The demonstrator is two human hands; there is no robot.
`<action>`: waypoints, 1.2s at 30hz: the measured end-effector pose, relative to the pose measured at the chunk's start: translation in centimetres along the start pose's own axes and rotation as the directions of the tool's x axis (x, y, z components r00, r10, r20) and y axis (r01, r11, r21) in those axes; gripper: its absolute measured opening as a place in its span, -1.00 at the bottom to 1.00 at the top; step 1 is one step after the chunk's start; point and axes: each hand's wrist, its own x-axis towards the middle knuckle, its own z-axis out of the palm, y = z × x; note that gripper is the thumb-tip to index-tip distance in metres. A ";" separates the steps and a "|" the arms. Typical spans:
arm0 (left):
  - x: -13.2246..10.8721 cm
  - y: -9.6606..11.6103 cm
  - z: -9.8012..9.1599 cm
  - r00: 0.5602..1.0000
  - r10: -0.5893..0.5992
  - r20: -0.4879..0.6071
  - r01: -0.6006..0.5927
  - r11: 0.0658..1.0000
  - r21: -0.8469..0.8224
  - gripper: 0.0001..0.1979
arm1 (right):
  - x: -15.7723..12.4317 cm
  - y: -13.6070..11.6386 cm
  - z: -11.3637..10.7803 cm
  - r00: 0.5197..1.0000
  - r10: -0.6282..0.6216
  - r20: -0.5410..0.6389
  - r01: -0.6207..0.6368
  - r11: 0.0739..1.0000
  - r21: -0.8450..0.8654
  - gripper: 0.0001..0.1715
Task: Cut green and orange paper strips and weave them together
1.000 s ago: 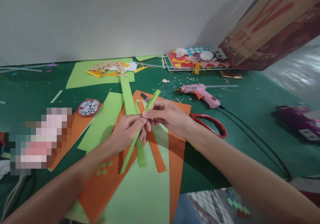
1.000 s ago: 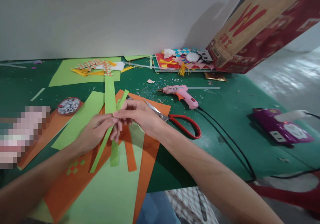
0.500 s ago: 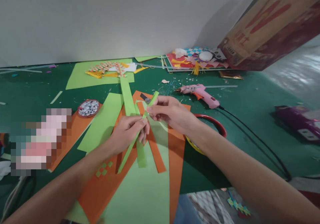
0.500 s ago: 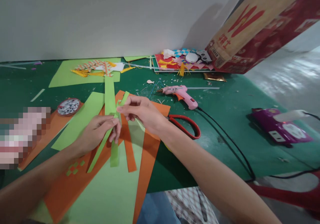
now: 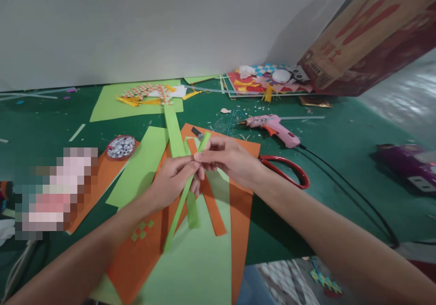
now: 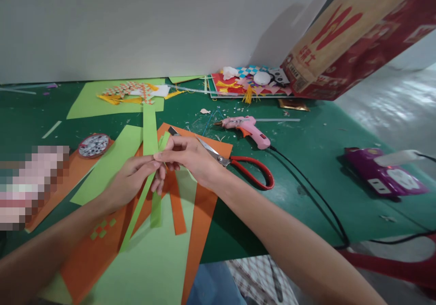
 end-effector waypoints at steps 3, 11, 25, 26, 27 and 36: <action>0.0 0.0 0.0 1.000 -0.012 0.001 0.012 1.000 -0.014 -0.71 | 0.0 0.1 0.0 1.000 -0.003 0.005 0.003 1.000 0.010 -0.65; -0.1 0.0 0.0 1.000 -0.017 0.008 0.017 1.000 -0.006 -0.70 | 0.0 0.1 0.0 1.000 -0.007 -0.002 0.007 1.000 0.006 -0.65; 0.0 0.3 0.1 0.999 -0.034 -0.001 0.034 0.998 0.050 -0.71 | 0.2 0.1 -0.5 1.000 -0.012 -0.001 0.012 0.999 -0.038 -0.65; 0.0 0.3 0.1 0.999 -0.035 -0.004 0.035 0.998 0.045 -0.72 | 0.1 0.1 -0.4 1.000 -0.005 0.002 0.005 0.999 -0.041 -0.65; 0.0 0.3 0.2 0.999 -0.033 -0.005 0.033 0.999 0.041 -0.72 | 0.1 0.0 -0.4 1.000 0.002 0.007 -0.002 0.999 -0.044 -0.64; -0.1 0.3 0.1 1.000 -0.029 -0.002 0.029 0.997 0.067 -0.71 | 0.1 -0.2 -0.3 1.000 0.025 0.004 -0.025 0.998 -0.057 -0.62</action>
